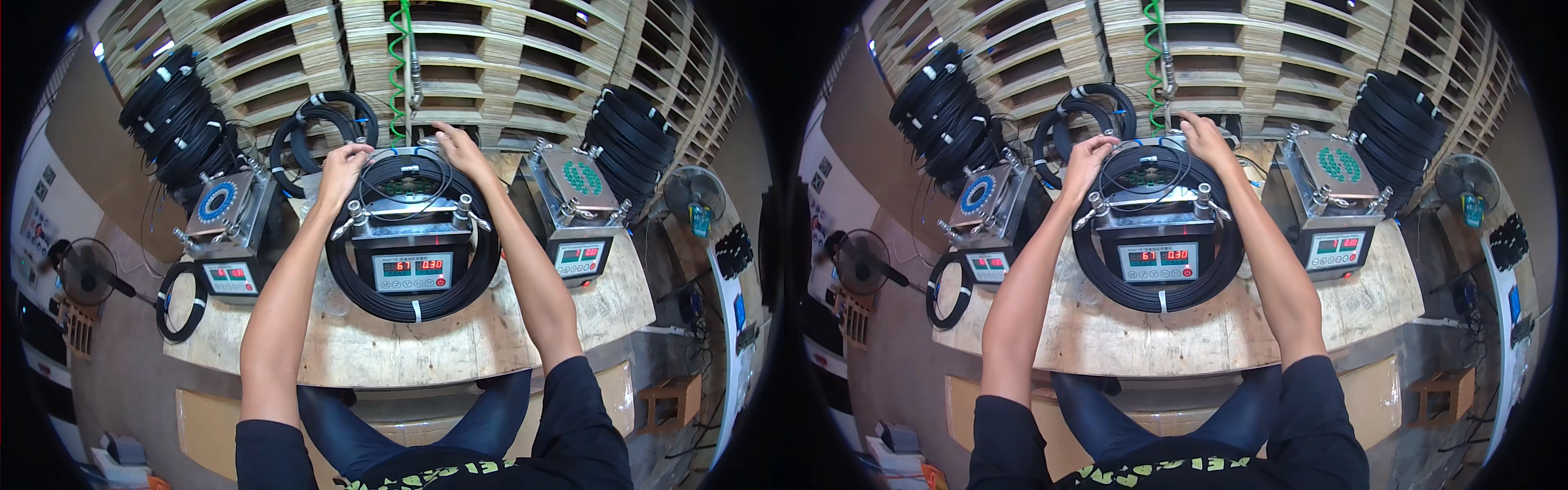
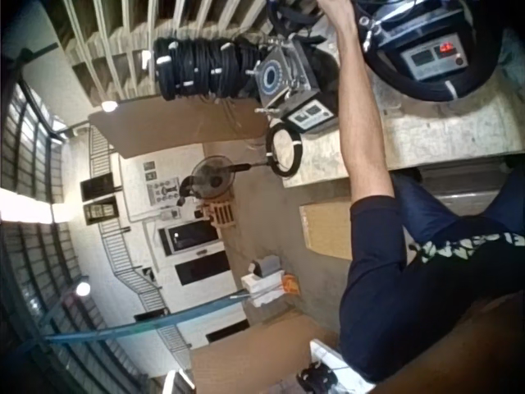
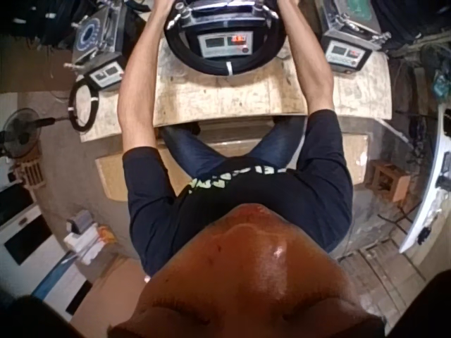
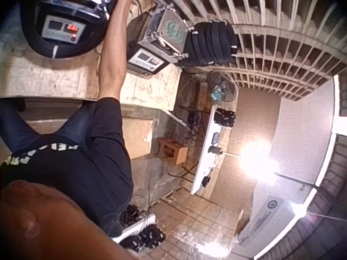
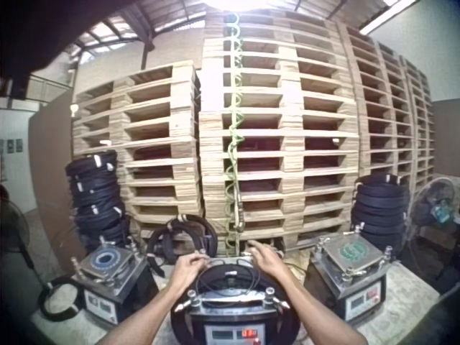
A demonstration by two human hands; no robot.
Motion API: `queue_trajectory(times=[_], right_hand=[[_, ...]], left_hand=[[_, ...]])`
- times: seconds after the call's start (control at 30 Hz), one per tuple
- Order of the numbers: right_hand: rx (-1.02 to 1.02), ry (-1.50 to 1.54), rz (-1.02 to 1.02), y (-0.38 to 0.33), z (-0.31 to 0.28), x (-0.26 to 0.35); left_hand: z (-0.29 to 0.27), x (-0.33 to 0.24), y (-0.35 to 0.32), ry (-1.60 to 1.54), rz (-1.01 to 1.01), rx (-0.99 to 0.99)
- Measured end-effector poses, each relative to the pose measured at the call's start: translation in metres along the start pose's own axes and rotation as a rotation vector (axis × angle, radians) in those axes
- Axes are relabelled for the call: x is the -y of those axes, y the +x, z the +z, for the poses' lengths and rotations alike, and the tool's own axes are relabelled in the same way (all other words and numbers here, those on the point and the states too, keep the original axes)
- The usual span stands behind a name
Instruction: The person operates an industrial heating or sealing machine to process circular black parts, feeding the components into the machine by hand.
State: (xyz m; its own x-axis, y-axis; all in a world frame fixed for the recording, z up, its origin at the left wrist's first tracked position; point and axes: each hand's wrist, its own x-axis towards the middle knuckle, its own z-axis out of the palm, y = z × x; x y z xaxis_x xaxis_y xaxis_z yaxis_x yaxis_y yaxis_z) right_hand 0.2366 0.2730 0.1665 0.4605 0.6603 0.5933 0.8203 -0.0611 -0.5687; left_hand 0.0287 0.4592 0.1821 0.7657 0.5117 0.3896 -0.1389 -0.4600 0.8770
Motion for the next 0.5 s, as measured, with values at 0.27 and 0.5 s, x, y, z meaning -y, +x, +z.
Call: queue_trajectory(times=[0.27, 0.5], right_hand=[[-0.062, -0.044, 0.145, -0.086, -0.036, 0.095], [-0.197, -0.336, 0.093, -0.106, -0.032, 0.117]], left_hand=[[0.009, 0.001, 0.000, -0.031, -0.016, -0.041], [0.006, 0.002, 0.000, 0.042, 0.005, -0.085]])
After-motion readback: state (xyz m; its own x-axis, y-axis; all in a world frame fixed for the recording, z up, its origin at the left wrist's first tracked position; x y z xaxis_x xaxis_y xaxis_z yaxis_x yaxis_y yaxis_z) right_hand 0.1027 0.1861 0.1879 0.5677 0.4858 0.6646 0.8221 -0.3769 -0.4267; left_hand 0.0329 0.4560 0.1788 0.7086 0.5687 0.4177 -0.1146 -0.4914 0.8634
